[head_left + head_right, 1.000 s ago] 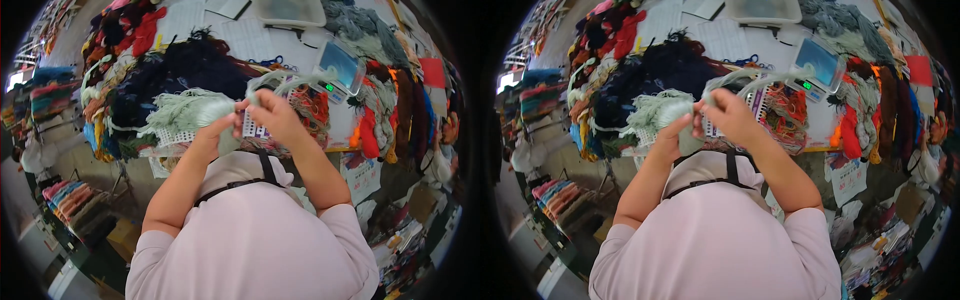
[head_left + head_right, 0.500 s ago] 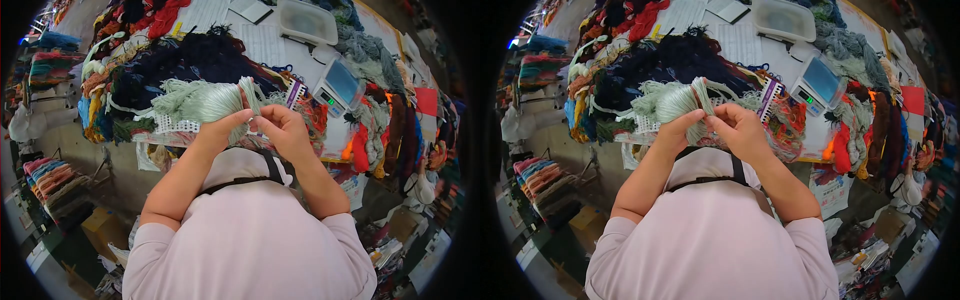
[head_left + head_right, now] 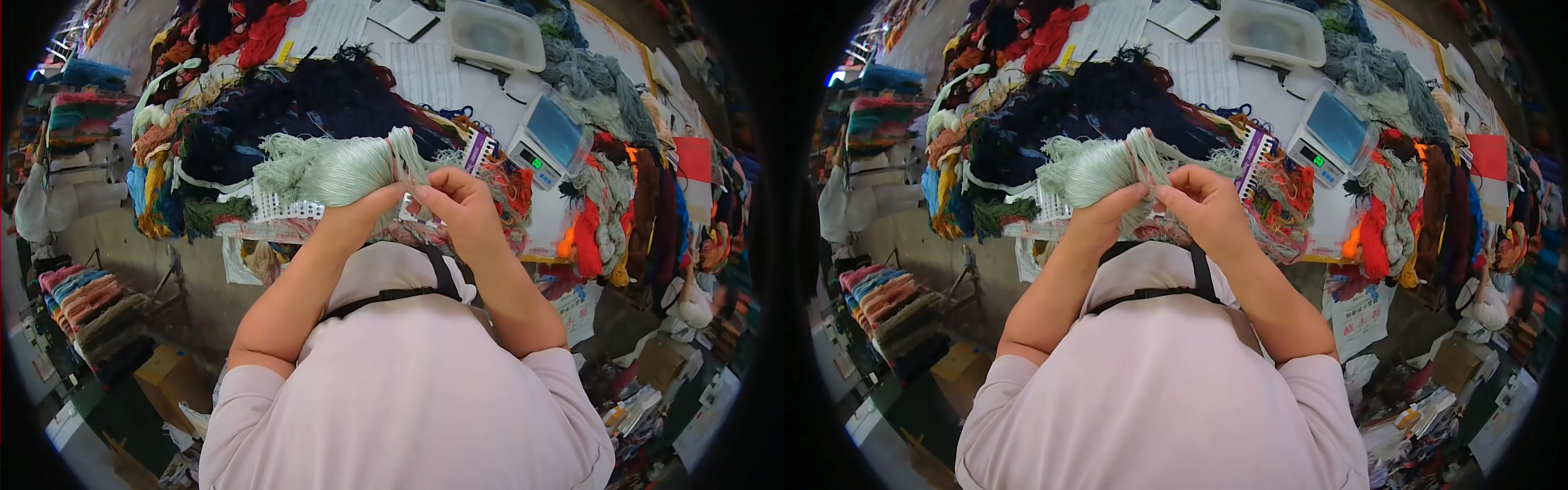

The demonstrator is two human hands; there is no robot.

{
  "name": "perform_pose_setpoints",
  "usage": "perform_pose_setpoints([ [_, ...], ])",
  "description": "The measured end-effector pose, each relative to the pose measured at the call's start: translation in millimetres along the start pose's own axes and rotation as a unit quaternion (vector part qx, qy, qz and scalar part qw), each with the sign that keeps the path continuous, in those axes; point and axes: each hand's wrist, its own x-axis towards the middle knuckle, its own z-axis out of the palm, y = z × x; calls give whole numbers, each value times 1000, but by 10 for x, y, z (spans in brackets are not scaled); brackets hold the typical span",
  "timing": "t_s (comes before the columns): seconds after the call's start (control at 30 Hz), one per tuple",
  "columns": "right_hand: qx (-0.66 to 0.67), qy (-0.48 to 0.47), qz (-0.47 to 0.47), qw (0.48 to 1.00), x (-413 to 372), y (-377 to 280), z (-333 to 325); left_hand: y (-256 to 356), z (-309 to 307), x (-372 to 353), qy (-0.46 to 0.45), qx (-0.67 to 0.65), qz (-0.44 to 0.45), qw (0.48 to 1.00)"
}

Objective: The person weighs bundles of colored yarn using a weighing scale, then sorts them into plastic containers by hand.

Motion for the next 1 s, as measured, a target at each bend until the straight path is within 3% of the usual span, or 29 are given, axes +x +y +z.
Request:
perform_pose_setpoints([
  [0.1,59,26,-16,998,51,71,-26,17,17,20,38,-9,7,999],
  [0.17,83,34,-17,996,72,112,-56,-6,-74,52,-11,-66,-17,998],
  [0.37,99,-22,-18,995,153,86,-121,30,-53,140,-45,-68,-14,997],
  [0.5,-90,-63,26,994,112,-184,-109,76,-44,186,-61,-67,1,996],
  [0.53,-158,-74,24,984,111,-231,-164,164,-76,168,-126,-152,-68,978],
  [0.6,-26,-93,-22,995,146,-300,-423,252,-172,216,-251,-258,-198,912],
  [0.63,86,-107,-32,990,133,-322,-595,217,-282,185,-318,-312,-238,863],
  [0.67,111,-81,-30,990,118,-353,-726,214,-330,157,-382,-362,-276,804],
  [0.7,137,-53,-27,989,82,-378,-883,220,-339,155,-355,-329,-295,824],
  [0.77,288,24,-58,955,166,-398,-1834,186,-945,5,-481,-351,-219,773],
  [0.83,311,150,-55,937,9,-349,-2520,302,-1399,-152,-378,-345,-56,858],
  [0.9,332,227,-78,912,-255,-128,-3222,740,-1121,-167,-351,-330,56,874],
  [0.93,354,275,-77,891,-407,0,-3582,789,-1343,-294,-247,-395,128,875],
  [1.0,396,387,-63,831,-704,105,-4048,1006,-1523,-395,-170,-369,212,889],
])
